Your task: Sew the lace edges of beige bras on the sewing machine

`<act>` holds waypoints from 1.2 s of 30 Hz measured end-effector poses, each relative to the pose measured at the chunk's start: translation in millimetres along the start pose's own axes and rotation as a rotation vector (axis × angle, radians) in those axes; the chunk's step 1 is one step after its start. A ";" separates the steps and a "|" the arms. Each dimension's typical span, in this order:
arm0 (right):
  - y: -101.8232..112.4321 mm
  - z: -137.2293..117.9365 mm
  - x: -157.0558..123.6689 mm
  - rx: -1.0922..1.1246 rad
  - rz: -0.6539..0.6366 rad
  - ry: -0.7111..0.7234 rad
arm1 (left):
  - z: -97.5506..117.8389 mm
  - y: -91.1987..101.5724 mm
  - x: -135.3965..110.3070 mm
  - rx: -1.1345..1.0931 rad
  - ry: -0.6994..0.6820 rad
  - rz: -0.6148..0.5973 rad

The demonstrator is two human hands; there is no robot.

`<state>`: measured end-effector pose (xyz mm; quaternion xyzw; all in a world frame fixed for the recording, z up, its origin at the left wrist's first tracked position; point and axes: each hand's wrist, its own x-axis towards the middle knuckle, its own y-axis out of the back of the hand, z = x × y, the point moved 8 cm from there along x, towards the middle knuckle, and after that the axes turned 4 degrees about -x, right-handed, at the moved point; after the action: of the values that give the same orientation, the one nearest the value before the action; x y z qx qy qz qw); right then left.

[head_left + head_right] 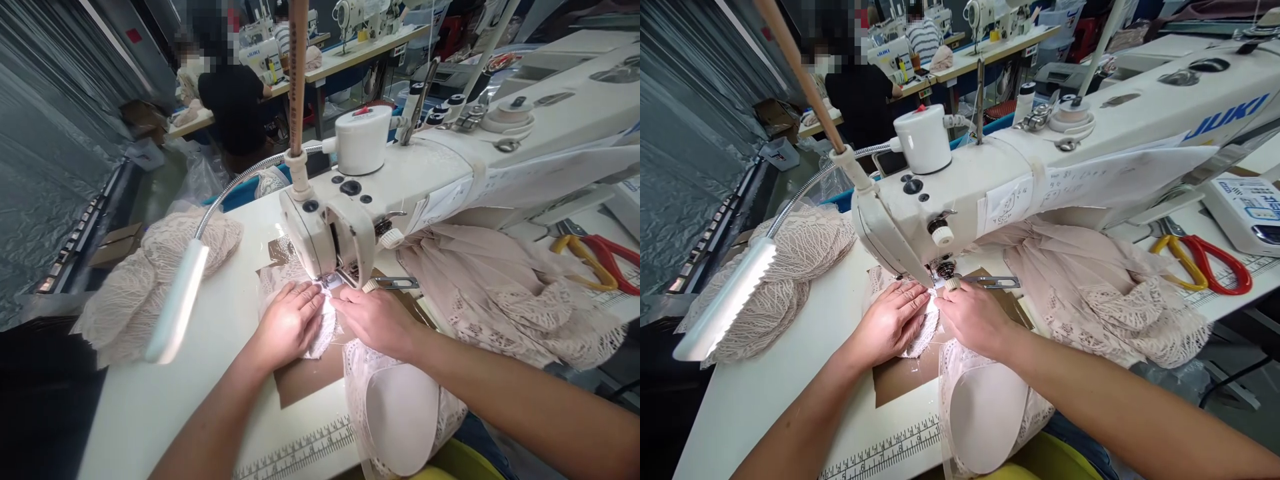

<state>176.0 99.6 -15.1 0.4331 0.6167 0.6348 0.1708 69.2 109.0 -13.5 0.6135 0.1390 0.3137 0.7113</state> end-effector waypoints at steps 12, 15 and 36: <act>-4.4 0.6 2.6 0.010 -0.045 -0.002 | -5.9 5.5 4.5 0.031 0.095 0.038; -2.6 -5.0 1.3 0.048 -0.058 0.068 | -7.2 5.5 1.2 0.031 0.088 0.054; 1.2 -6.4 -1.8 0.065 -0.023 0.100 | -3.6 13.7 -4.5 -0.081 0.017 0.086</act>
<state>172.5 94.1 -13.7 0.3992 0.6497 0.6332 0.1327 59.8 109.8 -1.9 0.5867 0.1058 0.3546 0.7203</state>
